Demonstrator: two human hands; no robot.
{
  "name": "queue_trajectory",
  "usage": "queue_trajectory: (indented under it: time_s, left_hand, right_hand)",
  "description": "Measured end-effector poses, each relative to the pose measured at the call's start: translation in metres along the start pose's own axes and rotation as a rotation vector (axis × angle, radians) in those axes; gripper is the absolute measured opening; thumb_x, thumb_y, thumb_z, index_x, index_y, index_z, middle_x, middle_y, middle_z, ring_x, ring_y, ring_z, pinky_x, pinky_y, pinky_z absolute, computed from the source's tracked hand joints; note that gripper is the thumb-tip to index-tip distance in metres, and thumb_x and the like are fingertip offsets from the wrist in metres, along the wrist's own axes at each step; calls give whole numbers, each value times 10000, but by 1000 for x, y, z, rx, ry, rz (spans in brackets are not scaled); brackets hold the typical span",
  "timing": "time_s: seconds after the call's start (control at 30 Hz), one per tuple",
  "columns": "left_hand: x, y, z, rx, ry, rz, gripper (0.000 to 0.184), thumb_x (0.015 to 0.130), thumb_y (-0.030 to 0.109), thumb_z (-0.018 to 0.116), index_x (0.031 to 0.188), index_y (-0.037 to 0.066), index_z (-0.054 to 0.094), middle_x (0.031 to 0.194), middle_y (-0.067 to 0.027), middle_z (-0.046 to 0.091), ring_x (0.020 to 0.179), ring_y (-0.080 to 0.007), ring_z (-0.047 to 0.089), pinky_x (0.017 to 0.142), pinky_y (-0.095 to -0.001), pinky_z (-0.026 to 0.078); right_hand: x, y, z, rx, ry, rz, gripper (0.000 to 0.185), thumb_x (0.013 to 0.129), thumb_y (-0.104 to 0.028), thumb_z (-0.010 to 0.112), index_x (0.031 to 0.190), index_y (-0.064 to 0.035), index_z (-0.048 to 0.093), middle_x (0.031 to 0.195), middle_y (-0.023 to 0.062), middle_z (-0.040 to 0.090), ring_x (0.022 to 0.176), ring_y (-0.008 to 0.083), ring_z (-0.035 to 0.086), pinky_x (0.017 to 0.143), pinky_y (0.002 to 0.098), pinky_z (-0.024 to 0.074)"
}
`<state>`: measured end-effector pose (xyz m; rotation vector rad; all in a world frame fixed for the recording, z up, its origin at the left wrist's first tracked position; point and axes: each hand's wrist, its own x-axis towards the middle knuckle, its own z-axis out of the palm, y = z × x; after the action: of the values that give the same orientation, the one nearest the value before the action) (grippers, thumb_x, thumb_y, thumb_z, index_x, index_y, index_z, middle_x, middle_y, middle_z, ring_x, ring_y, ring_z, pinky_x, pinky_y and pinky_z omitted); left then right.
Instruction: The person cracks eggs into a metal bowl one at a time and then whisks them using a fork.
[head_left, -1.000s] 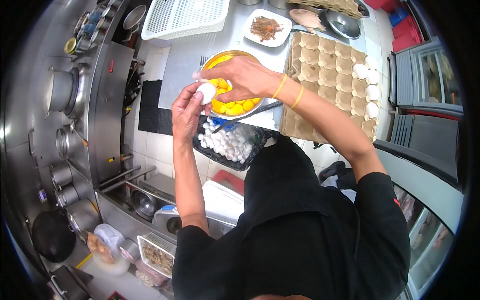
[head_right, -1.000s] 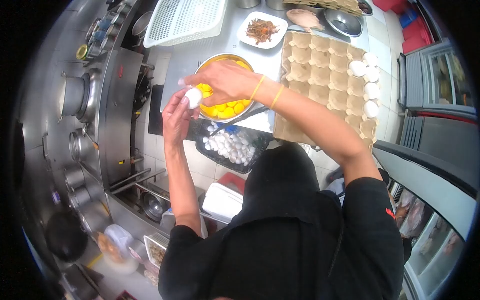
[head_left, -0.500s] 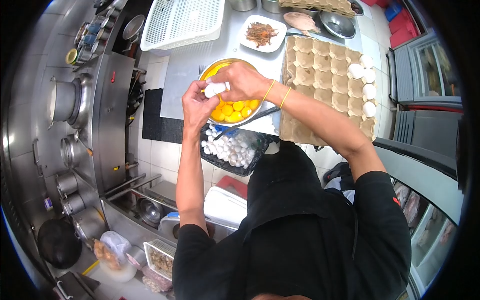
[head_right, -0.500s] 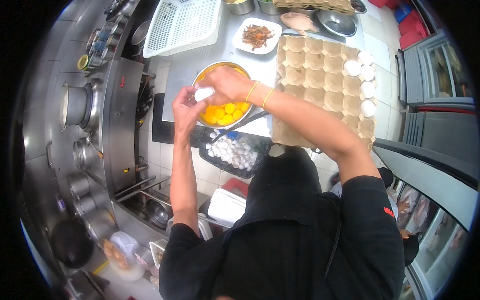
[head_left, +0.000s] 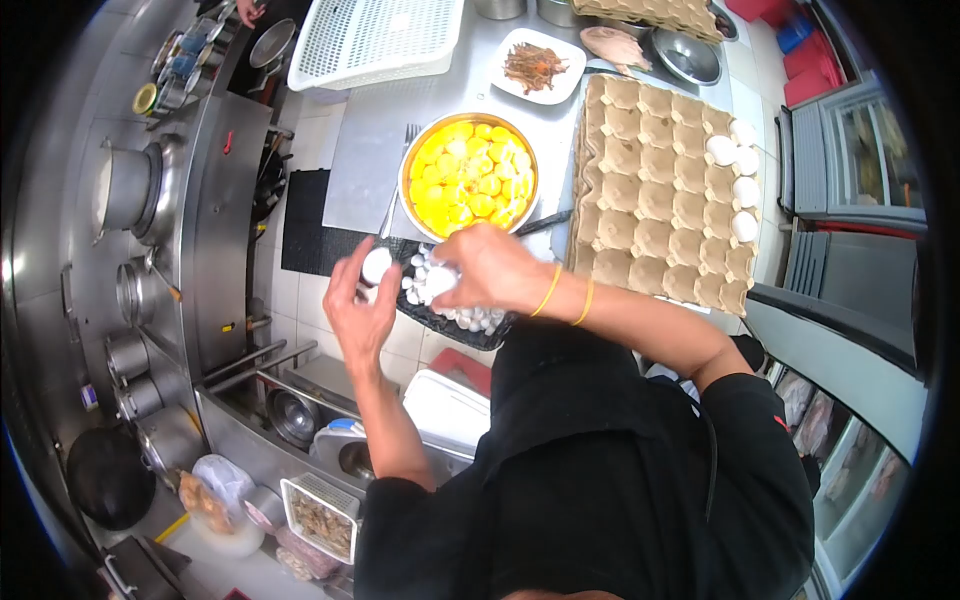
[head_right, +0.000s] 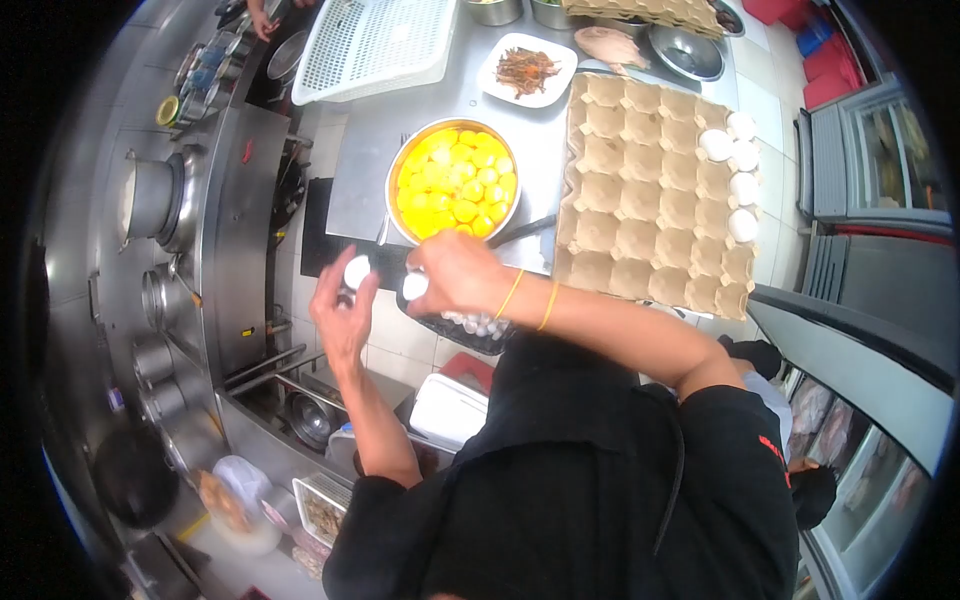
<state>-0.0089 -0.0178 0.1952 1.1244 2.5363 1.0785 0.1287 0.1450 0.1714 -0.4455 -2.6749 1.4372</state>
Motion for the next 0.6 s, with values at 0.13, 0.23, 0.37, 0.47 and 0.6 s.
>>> queue_trajectory:
  time_s: [0.13,0.23,0.37,0.47,0.6]
  left_hand:
    - [-56,0,-4,84,-38,-14,522,735,60,737,1240,-3,622,1066,-143,644,908,-239,627,780,-344,501]
    - [-78,16,7,-284,-277,-154,454,761,22,704,1203,-29,613,1082,-124,648,966,-223,616,819,-344,489]
    - [-84,1,47,-580,-142,-259,354,870,17,667,1202,-75,587,1092,-109,648,1005,-194,619,891,-320,493]
    - [-68,-44,81,-699,40,-223,447,924,95,678,1301,-84,518,1221,-135,589,1078,-200,586,911,-313,494]
    - [-48,-106,130,-420,327,-154,431,959,96,620,1347,-50,500,1270,-200,554,1122,-259,583,906,-353,504]
  right_hand:
    - [0,-13,38,230,-6,155,790,789,-614,699,1219,42,606,851,212,664,877,391,661,807,434,527]
    - [-10,-31,48,477,-143,267,909,947,-668,431,1459,75,327,1313,357,425,1233,467,472,1042,474,386]
    - [-25,-40,51,400,-120,213,944,955,-665,422,1504,76,220,1398,390,310,1303,503,358,1116,494,311]
    - [-47,-25,-5,252,233,-69,510,856,-262,748,1227,30,556,1167,204,598,1088,332,594,941,399,469]
    - [-133,62,-114,-547,918,125,656,805,-495,711,1161,36,566,1050,228,576,965,393,559,839,461,448]
